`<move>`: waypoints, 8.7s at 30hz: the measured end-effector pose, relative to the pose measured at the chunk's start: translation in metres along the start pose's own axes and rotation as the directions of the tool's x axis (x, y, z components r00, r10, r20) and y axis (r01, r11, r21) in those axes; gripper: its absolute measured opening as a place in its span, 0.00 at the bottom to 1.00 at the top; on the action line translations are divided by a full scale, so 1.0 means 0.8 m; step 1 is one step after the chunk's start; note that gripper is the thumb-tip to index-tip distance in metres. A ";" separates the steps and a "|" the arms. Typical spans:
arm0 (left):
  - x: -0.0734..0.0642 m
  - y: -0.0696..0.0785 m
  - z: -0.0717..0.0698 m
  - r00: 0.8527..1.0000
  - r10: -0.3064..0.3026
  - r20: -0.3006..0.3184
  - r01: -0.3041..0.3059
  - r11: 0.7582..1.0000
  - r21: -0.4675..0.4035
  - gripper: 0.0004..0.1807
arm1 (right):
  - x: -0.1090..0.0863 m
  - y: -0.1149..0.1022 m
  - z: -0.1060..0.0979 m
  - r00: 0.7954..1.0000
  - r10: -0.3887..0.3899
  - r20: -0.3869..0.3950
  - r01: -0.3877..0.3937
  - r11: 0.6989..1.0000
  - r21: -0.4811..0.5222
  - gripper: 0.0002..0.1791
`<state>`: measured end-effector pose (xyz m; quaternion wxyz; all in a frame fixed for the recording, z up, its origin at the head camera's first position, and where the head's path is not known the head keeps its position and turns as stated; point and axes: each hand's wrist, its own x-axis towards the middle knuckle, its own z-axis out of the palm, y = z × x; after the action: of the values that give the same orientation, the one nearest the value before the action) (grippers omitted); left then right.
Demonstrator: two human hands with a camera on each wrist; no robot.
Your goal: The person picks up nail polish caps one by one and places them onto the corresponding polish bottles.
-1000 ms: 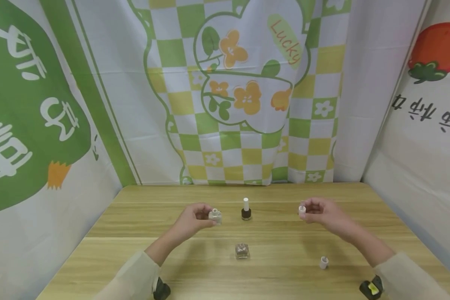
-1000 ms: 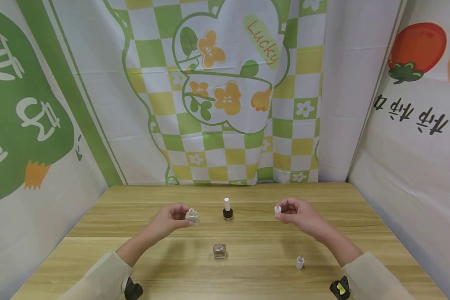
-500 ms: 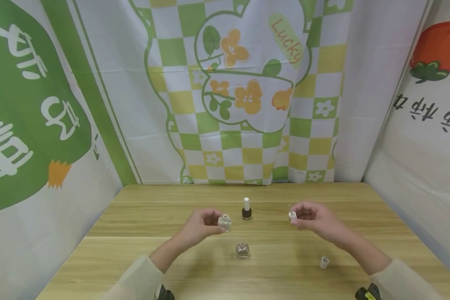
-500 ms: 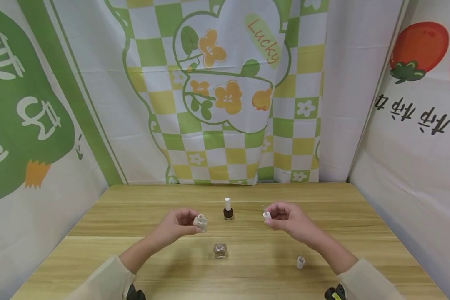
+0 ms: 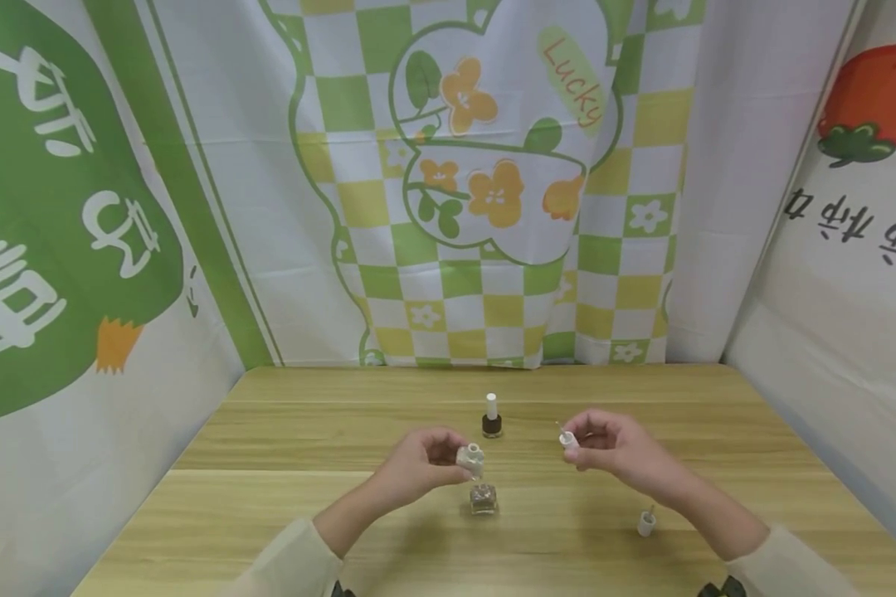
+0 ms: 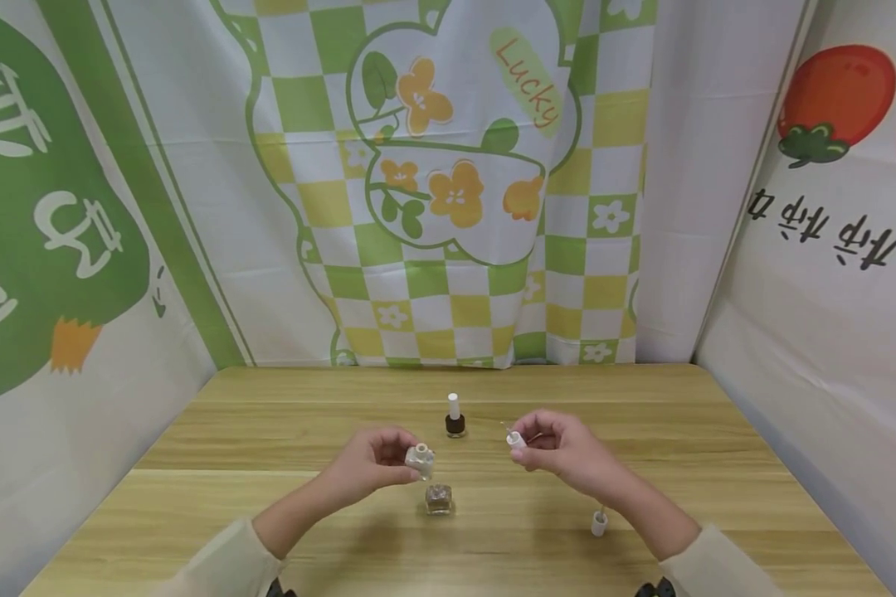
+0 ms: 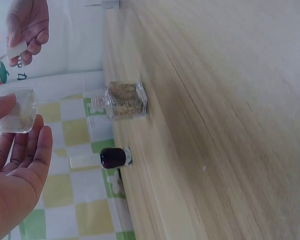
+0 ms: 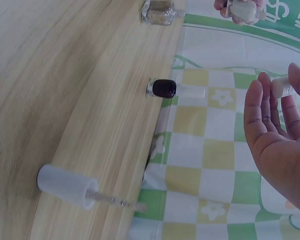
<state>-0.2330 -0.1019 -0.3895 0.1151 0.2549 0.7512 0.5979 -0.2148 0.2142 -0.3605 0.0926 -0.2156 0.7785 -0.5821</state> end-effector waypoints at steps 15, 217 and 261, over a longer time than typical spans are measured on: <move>0.002 0.004 0.025 0.999 0.013 0.030 -0.012 0.999 -0.045 0.16 | -0.001 -0.006 0.020 0.999 -0.043 0.024 0.043 0.999 0.002 0.15; -0.010 0.013 0.065 0.987 0.108 0.121 -0.094 0.988 -0.119 0.15 | -0.001 0.003 0.076 0.976 -0.211 0.061 0.201 0.969 0.145 0.09; -0.011 0.009 0.068 0.985 0.122 0.124 -0.107 0.987 -0.116 0.13 | 0.002 0.003 0.081 0.952 -0.305 0.025 0.297 0.942 0.153 0.09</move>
<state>-0.1979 -0.0595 -0.3977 0.1430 0.3295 0.6926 0.6255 -0.1910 0.1582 -0.3820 0.0371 -0.3386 0.6889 -0.6398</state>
